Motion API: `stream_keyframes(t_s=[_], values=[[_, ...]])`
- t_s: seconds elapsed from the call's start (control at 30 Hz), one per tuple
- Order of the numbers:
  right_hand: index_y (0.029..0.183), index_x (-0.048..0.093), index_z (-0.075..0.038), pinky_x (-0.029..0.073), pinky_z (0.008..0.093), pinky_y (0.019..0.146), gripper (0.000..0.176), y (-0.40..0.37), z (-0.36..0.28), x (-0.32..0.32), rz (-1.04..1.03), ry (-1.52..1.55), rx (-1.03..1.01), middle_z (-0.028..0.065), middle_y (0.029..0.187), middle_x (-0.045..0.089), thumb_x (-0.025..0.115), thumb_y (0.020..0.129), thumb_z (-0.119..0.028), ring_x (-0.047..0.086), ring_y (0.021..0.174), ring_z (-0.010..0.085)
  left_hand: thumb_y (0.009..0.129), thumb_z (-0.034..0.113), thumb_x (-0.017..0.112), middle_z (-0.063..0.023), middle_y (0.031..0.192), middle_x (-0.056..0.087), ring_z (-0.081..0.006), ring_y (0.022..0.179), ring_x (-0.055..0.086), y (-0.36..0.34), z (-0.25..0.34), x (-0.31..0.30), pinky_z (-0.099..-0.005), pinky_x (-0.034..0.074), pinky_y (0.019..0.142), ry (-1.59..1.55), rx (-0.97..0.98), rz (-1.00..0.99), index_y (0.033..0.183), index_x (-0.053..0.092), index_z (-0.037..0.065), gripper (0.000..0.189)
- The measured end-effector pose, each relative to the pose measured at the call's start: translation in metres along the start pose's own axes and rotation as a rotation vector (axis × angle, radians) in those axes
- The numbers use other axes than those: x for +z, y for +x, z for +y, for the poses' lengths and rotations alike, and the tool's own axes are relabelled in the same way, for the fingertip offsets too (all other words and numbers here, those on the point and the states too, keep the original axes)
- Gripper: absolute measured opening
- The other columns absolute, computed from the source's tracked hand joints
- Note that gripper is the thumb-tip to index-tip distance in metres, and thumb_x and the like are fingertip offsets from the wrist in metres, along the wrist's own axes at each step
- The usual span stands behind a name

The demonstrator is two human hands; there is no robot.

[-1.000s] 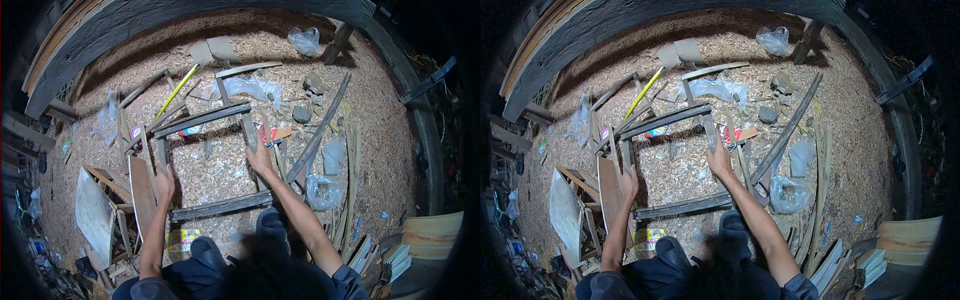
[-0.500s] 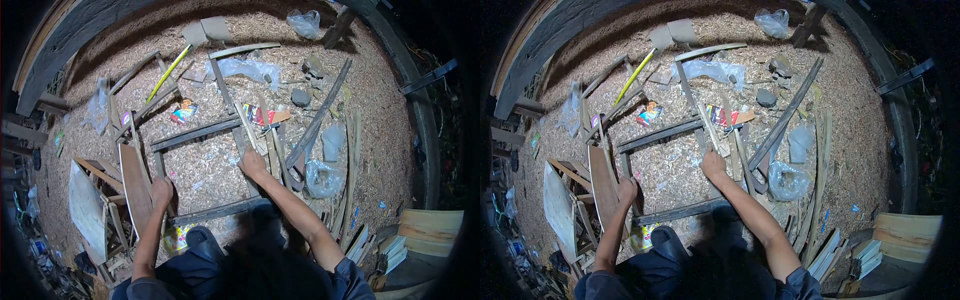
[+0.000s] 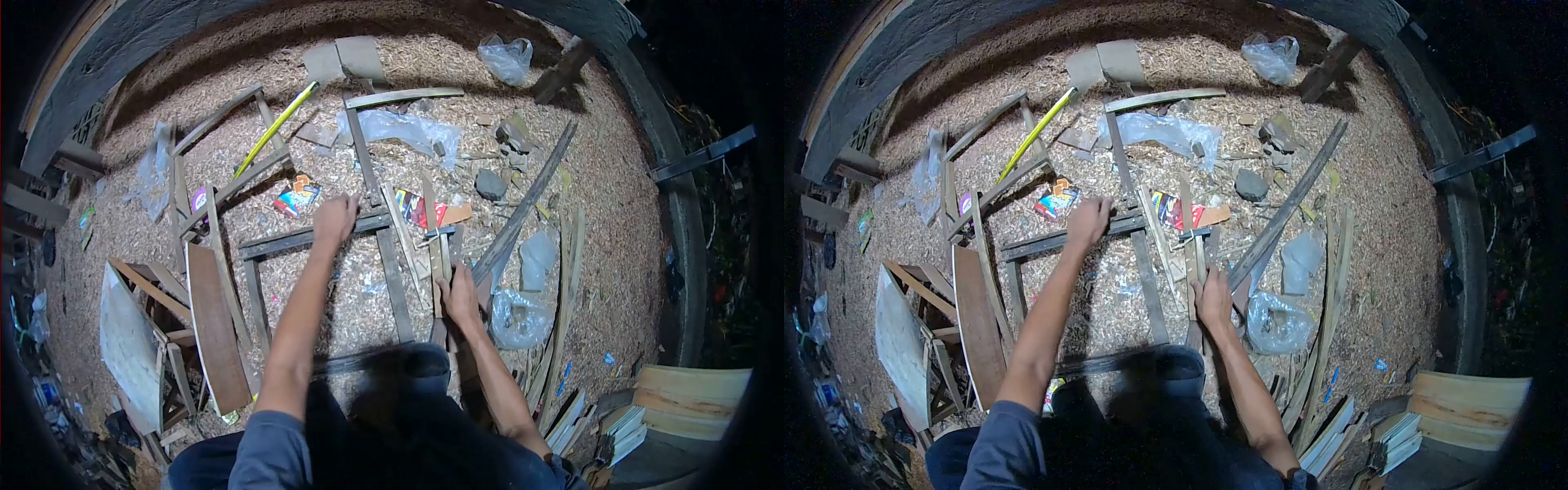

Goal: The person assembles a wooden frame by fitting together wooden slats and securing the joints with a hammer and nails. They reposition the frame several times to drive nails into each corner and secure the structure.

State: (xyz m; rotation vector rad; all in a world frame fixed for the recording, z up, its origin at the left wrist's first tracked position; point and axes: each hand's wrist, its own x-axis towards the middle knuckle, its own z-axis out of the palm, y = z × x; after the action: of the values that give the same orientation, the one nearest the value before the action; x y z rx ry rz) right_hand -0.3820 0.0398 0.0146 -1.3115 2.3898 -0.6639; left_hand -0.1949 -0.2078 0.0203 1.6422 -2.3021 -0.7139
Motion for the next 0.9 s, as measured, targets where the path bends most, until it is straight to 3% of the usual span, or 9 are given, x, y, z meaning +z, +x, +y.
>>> stream_keyframes(t_s=[0.13, 0.23, 0.3, 0.33, 0.37, 0.43, 0.53, 0.63, 0.9], values=[[0.117, 0.053, 0.003, 0.046, 0.0512, 0.084, 0.035, 0.012, 0.002, -0.007, -0.027, 0.007, -0.002, 0.0286, 0.098, 0.059, 0.057, 0.092, -0.020, 0.057, 0.096, 0.0485, 0.095, 0.042, 0.032, -0.0238, 0.099, 0.068, -0.0371, 0.093, 0.067, 0.009, 0.007, 0.028, -0.0469, 0.052, 0.083, 0.146, -0.190, -0.172, 0.094, 0.072, 0.005, 0.055], [0.116, 0.055, 0.003, 0.048, 0.0476, 0.078, 0.035, 0.020, -0.025, -0.022, -0.107, 0.123, 0.048, 0.0209, 0.086, 0.061, 0.048, 0.097, -0.025, 0.062, 0.085, 0.0395, 0.091, 0.042, 0.031, -0.0244, 0.097, 0.068, -0.0393, 0.091, 0.067, 0.022, -0.002, 0.029, -0.0469, 0.051, 0.083, 0.172, -0.261, -0.307, 0.093, 0.073, 0.003, 0.058], [0.117, 0.055, 0.002, 0.049, 0.0415, 0.070, 0.037, 0.023, -0.052, -0.025, -0.370, 0.764, 0.351, 0.0112, 0.076, 0.060, 0.044, 0.100, -0.030, 0.061, 0.073, 0.0262, 0.091, 0.040, 0.030, -0.0236, 0.097, 0.069, -0.0390, 0.090, 0.067, 0.022, 0.002, 0.027, -0.0471, 0.052, 0.082, 0.188, -0.226, -0.305, 0.092, 0.073, 0.000, 0.059], [0.116, 0.055, 0.001, 0.047, 0.0351, 0.064, 0.038, 0.025, -0.068, -0.020, -0.312, 0.702, 0.243, 0.0049, 0.071, 0.055, 0.044, 0.102, -0.033, 0.055, 0.066, 0.0164, 0.091, 0.040, 0.031, -0.0221, 0.096, 0.070, -0.0369, 0.091, 0.068, 0.020, 0.005, 0.024, -0.0454, 0.052, 0.084, 0.210, -0.213, -0.294, 0.092, 0.073, 0.001, 0.057], [0.117, 0.054, 0.000, 0.047, 0.0368, 0.065, 0.040, 0.027, -0.066, -0.004, -0.275, 0.536, 0.080, 0.0123, 0.071, 0.058, 0.046, 0.101, -0.036, 0.060, 0.067, 0.0260, 0.092, 0.039, 0.032, -0.0206, 0.094, 0.070, -0.0349, 0.092, 0.068, 0.018, 0.008, 0.022, -0.0436, 0.052, 0.085, 0.231, -0.202, -0.285, 0.092, 0.074, 0.003, 0.055], [0.120, 0.052, -0.001, 0.047, 0.0451, 0.064, 0.041, 0.031, -0.081, 0.003, -0.281, 0.374, -0.013, 0.0250, 0.074, 0.061, 0.046, 0.100, -0.036, 0.062, 0.071, 0.0415, 0.092, 0.038, 0.032, -0.0210, 0.094, 0.070, -0.0352, 0.092, 0.068, 0.018, 0.002, 0.028, -0.0429, 0.052, 0.085, 0.214, -0.204, -0.291, 0.090, 0.074, 0.002, 0.055], [0.120, 0.052, -0.001, 0.045, 0.0536, 0.065, 0.041, 0.037, -0.079, 0.028, -0.282, 0.185, 0.005, 0.0333, 0.075, 0.059, 0.047, 0.100, -0.036, 0.059, 0.075, 0.0515, 0.093, 0.036, 0.032, -0.0214, 0.094, 0.070, -0.0354, 0.091, 0.069, 0.020, 0.000, 0.030, -0.0432, 0.053, 0.085, 0.210, -0.139, -0.292, 0.090, 0.074, 0.002, 0.054], [0.119, 0.054, -0.001, 0.043, 0.0573, 0.063, 0.040, 0.039, -0.088, 0.017, -0.316, 0.127, 0.069, 0.0327, 0.071, 0.059, 0.047, 0.100, -0.036, 0.059, 0.071, 0.0523, 0.094, 0.035, 0.032, -0.0219, 0.093, 0.070, -0.0360, 0.090, 0.069, 0.017, -0.001, 0.030, -0.0435, 0.053, 0.084, 0.159, -0.133, -0.281, 0.088, 0.074, 0.002, 0.054], [0.112, 0.055, -0.001, 0.042, 0.0556, 0.062, 0.036, 0.044, -0.093, 0.021, -0.252, 0.224, -0.025, 0.0328, 0.071, 0.057, 0.046, 0.100, -0.034, 0.057, 0.075, 0.0529, 0.092, 0.035, 0.035, -0.0221, 0.086, 0.069, -0.0365, 0.084, 0.069, 0.015, -0.003, 0.033, -0.0445, 0.054, 0.079, 0.137, -0.106, -0.211, 0.081, 0.073, 0.004, 0.050]])
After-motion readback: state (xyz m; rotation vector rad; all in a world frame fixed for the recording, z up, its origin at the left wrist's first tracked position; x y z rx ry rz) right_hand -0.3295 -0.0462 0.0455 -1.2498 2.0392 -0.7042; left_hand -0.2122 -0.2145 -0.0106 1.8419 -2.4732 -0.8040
